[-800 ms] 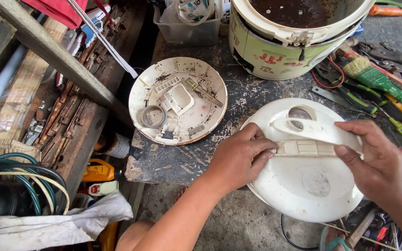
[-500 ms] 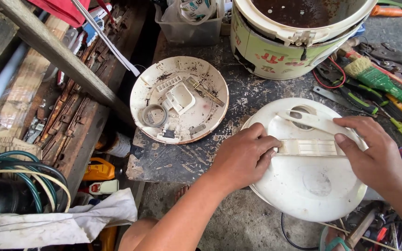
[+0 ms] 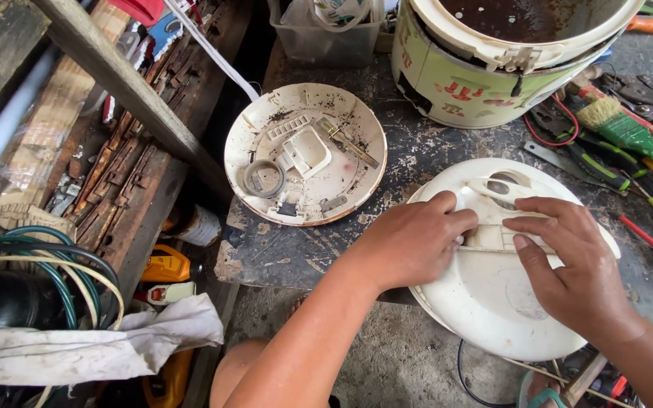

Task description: A person is reassembling the handle and internal components of a white appliance lid on a repair workbench.

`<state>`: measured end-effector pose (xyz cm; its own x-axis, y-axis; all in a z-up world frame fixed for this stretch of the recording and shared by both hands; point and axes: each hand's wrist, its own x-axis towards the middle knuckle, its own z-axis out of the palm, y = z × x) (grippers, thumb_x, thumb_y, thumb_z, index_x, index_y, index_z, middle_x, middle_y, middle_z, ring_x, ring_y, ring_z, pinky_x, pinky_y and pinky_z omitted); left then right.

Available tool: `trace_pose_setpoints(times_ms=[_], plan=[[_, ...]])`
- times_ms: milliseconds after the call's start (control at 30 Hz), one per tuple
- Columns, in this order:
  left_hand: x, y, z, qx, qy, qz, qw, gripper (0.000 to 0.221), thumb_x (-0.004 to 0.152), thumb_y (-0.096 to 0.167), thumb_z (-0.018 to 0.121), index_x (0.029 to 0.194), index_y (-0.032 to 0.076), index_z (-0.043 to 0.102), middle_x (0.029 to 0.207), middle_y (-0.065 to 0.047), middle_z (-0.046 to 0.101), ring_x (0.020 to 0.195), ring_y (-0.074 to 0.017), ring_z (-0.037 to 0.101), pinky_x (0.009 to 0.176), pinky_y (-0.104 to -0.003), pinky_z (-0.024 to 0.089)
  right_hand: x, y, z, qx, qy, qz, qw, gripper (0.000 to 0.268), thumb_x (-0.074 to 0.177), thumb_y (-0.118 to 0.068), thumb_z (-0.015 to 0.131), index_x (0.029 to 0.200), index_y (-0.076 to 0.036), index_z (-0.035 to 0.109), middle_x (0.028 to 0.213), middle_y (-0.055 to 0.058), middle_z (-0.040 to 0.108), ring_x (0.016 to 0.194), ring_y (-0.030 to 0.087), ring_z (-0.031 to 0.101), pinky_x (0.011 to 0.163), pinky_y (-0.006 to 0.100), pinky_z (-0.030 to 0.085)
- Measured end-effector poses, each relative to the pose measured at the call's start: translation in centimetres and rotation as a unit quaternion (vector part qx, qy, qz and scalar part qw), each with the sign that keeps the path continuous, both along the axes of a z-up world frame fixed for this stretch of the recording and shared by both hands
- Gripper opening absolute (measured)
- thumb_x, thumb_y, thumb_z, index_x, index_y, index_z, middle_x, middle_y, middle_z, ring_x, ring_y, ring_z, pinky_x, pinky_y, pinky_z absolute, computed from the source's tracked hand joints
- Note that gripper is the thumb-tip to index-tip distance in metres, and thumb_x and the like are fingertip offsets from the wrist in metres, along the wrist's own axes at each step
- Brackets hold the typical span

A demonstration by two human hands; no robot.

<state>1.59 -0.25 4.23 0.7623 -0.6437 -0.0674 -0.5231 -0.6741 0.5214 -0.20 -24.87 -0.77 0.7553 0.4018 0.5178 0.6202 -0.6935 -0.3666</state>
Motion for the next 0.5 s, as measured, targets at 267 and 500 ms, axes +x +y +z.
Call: trace_pose_setpoints(times_ms=[267, 500], plan=[[-0.1, -0.5, -0.5, -0.022, -0.086, -0.009, 0.996, 0.010, 0.094, 0.001, 0.058, 0.102, 0.005, 0.054, 0.110, -0.019, 0.058, 0.067, -0.0366, 0.067, 0.047, -0.052, 0.048, -0.2, 2.2, -0.1, 0.018, 0.016, 0.020, 1.000, 0.014, 0.097, -0.011, 0.064, 0.108, -0.006, 0.072, 0.126, 0.017, 0.067, 0.120, 0.035, 0.063, 0.103, 0.051, 0.045], [0.0, -1.3, -1.3, -0.030, -0.158, 0.003, 0.987, 0.020, 0.096, 0.007, 0.056, 0.115, 0.004, 0.053, 0.118, -0.019, 0.056, 0.088, -0.0414, 0.069, 0.057, -0.058, 0.053, -0.4, 3.2, 0.1, 0.029, 0.045, -0.019, 0.998, 0.012, 0.090, -0.013, 0.072, 0.102, -0.011, 0.069, 0.128, 0.010, 0.067, 0.124, 0.032, 0.062, 0.106, 0.051, 0.041]])
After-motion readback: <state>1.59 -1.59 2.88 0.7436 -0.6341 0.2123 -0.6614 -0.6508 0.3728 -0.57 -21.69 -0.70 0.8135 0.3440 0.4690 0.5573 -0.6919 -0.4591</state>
